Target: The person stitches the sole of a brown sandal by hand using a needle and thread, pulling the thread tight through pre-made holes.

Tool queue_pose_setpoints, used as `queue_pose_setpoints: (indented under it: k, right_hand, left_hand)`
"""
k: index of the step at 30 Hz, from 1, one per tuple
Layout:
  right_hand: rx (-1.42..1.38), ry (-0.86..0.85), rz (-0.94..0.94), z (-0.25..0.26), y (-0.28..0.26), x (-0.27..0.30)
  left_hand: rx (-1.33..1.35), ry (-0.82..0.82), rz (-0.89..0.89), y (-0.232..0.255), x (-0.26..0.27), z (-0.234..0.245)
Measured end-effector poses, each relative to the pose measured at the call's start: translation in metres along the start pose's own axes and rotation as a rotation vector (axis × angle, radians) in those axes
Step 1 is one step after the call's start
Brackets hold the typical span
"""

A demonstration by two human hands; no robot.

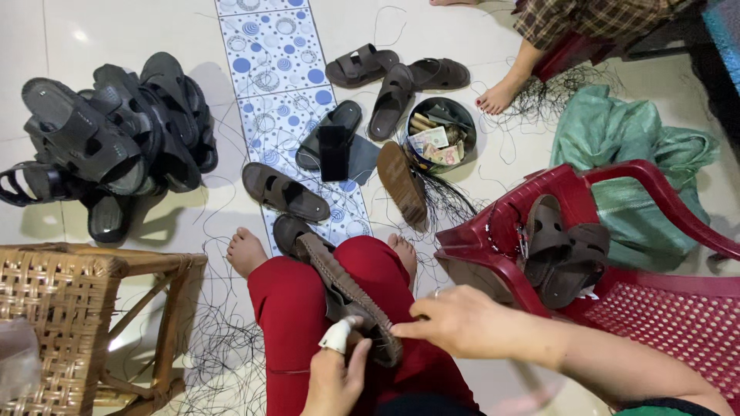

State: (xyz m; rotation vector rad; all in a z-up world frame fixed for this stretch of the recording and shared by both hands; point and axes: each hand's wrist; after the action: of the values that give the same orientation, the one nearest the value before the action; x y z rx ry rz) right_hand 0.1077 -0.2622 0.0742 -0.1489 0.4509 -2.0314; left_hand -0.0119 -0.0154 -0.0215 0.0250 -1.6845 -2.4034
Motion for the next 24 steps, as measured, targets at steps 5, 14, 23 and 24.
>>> queue_pose_setpoints:
  k: [5, 14, 23, 24]
  right_hand:
    - [0.030, -0.358, -0.111, 0.025, -0.014, -0.001]
    - [0.066, -0.295, -0.392, 0.026, -0.003, 0.019]
    - [-1.497, 0.465, -0.715, -0.060, -0.038, 0.000]
    - [-1.556, 0.505, -0.792, -0.069, -0.032, 0.001]
  left_hand:
    - [0.045, 0.007, -0.051, 0.018, -0.001, -0.005]
    - [-0.083, 0.076, -0.084, 0.006, 0.004, -0.005]
    - [-0.461, 0.219, -0.428, 0.015, 0.015, -0.034]
    - [-0.493, 0.233, -0.391, 0.016, 0.014, -0.037]
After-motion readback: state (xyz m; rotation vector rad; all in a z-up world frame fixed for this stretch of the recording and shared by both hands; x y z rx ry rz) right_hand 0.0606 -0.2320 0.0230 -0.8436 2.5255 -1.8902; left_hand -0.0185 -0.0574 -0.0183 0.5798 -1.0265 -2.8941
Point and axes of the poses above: each hand's wrist, its own x-axis away from the middle knuckle, its own z-axis out of the back of the hand, y = z × x, and after that the axes turned 11 degrees about y, right-handed
